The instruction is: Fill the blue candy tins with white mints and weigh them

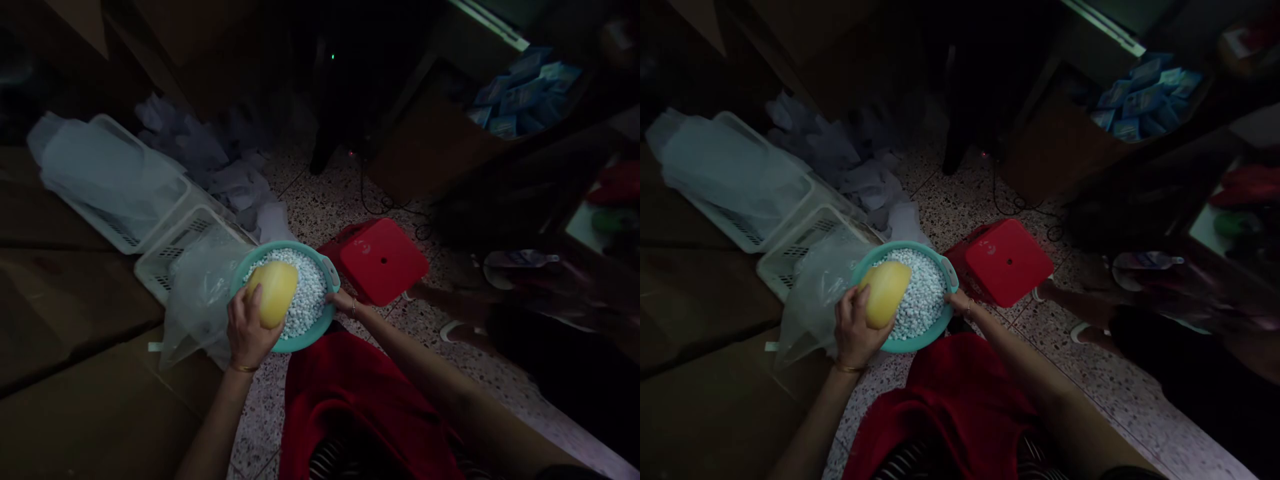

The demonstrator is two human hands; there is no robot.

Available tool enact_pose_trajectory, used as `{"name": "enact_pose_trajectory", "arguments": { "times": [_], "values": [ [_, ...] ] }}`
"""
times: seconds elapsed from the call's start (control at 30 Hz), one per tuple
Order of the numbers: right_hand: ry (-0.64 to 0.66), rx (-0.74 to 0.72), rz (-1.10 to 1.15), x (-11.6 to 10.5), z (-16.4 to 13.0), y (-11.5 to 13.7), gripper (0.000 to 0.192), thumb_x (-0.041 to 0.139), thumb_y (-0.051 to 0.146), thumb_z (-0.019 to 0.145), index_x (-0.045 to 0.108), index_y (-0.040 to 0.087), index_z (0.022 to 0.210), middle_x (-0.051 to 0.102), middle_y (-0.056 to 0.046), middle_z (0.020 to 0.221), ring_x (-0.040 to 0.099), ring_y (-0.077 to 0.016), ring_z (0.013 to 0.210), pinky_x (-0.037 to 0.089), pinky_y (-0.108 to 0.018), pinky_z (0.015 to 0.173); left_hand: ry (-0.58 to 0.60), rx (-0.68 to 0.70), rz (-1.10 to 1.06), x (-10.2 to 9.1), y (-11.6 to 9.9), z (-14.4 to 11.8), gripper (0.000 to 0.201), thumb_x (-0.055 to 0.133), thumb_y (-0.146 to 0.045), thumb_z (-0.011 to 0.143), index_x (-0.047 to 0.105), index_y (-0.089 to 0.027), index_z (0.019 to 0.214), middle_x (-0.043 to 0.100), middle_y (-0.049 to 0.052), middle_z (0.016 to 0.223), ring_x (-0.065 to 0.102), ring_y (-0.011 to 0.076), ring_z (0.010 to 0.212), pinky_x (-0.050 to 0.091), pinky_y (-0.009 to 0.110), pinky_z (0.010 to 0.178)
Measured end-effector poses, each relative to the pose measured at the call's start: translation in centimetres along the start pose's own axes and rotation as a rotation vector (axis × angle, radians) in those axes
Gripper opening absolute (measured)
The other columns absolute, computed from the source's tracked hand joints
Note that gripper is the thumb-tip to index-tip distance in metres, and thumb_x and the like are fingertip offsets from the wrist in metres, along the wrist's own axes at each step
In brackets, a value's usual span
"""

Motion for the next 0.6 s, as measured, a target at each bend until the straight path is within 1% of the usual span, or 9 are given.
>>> {"name": "enact_pose_trajectory", "arguments": {
  "times": [0.07, 0.2, 0.23, 0.33, 0.4, 0.47, 0.53, 0.6],
  "values": [
    [-0.001, 0.013, 0.003, 0.0, -0.2, 0.1, 0.029, 0.049, 0.019, 0.051, 0.051, 0.018, 0.08, 0.042, 0.005, 0.05, 0.039, -0.0128, 0.05, 0.04, -0.027, 0.047, -0.018, 0.025, 0.0, -0.3, -0.1, 0.1, 0.071, 0.069, -0.039, 0.071, 0.043, -0.015, 0.133, 0.045, 0.018, 0.128, 0.046, 0.0319, 0.118, 0.04, 0.042, 0.1],
    [0.005, -0.003, 0.026, 0.1, -0.5, 0.8, 0.034, 0.05, 0.02, 0.052, 0.052, 0.018, 0.086, 0.048, 0.004, 0.058, 0.042, -0.013, 0.053, 0.041, -0.028, 0.05, -0.107, -0.036, 0.061, -1.7, 1.3, 0.2, 0.075, 0.07, -0.043, 0.069, 0.043, -0.014, 0.133, 0.044, 0.02, 0.127, 0.045, 0.0339, 0.119, 0.04, 0.045, 0.099],
    [0.005, -0.006, 0.031, 0.1, -0.6, 0.9, 0.036, 0.051, 0.02, 0.052, 0.052, 0.018, 0.088, 0.048, 0.004, 0.058, 0.042, -0.0125, 0.053, 0.041, -0.027, 0.05, -0.095, -0.015, 0.071, -1.6, 1.2, 0.0, 0.074, 0.071, -0.044, 0.069, 0.044, -0.015, 0.132, 0.044, 0.019, 0.127, 0.045, 0.0341, 0.118, 0.04, 0.046, 0.099],
    [0.01, -0.007, 0.042, 0.0, -0.6, 0.9, 0.042, 0.051, 0.019, 0.051, 0.051, 0.018, 0.093, 0.048, 0.005, 0.058, 0.04, -0.011, 0.051, 0.04, -0.026, 0.048, -0.018, 0.133, 0.057, -0.8, 0.0, -1.2, 0.069, 0.072, -0.044, 0.069, 0.046, -0.02, 0.129, 0.046, 0.017, 0.127, 0.047, 0.0325, 0.117, 0.041, 0.044, 0.097],
    [0.016, -0.006, 0.044, 0.0, -0.5, 0.7, 0.043, 0.051, 0.018, 0.05, 0.05, 0.018, 0.093, 0.046, 0.006, 0.056, 0.039, -0.0104, 0.049, 0.039, -0.025, 0.046, -0.038, 0.15, 0.05, -0.8, 0.2, -2.2, 0.067, 0.073, -0.045, 0.067, 0.047, -0.021, 0.125, 0.045, 0.017, 0.128, 0.047, 0.0323, 0.118, 0.04, 0.045, 0.098],
    [0.018, -0.005, 0.042, 0.0, -0.3, 0.5, 0.043, 0.051, 0.018, 0.05, 0.05, 0.017, 0.093, 0.045, 0.007, 0.055, 0.038, -0.0102, 0.047, 0.038, -0.025, 0.045, -0.085, 0.108, 0.05, -1.5, 1.2, -3.2, 0.066, 0.075, -0.046, 0.065, 0.048, -0.023, 0.121, 0.045, 0.017, 0.128, 0.046, 0.0325, 0.119, 0.039, 0.046, 0.099],
    [0.016, -0.005, 0.038, 0.0, -0.1, 0.1, 0.044, 0.05, 0.019, 0.05, 0.05, 0.017, 0.094, 0.046, 0.006, 0.055, 0.038, -0.0105, 0.047, 0.037, -0.024, 0.044, -0.116, 0.079, 0.049, -2.7, 1.8, -4.2, 0.069, 0.077, -0.047, 0.063, 0.046, -0.025, 0.12, 0.044, 0.016, 0.128, 0.046, 0.0321, 0.119, 0.04, 0.047, 0.099],
    [0.013, -0.006, 0.032, -0.1, 0.0, -0.1, 0.044, 0.05, 0.019, 0.05, 0.05, 0.017, 0.094, 0.045, 0.006, 0.054, 0.038, -0.0109, 0.046, 0.036, -0.024, 0.042, -0.181, 0.025, 0.049, -4.9, 2.3, -5.4, 0.079, 0.08, -0.046, 0.059, 0.042, -0.026, 0.125, 0.043, 0.016, 0.13, 0.046, 0.0324, 0.121, 0.041, 0.047, 0.1]
  ]
}}
Point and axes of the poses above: each hand's wrist, its own z-axis towards the middle knuckle, its own x-axis out of the palm, y = z × x, the point moved 10 cm from there along z, towards the middle knuckle
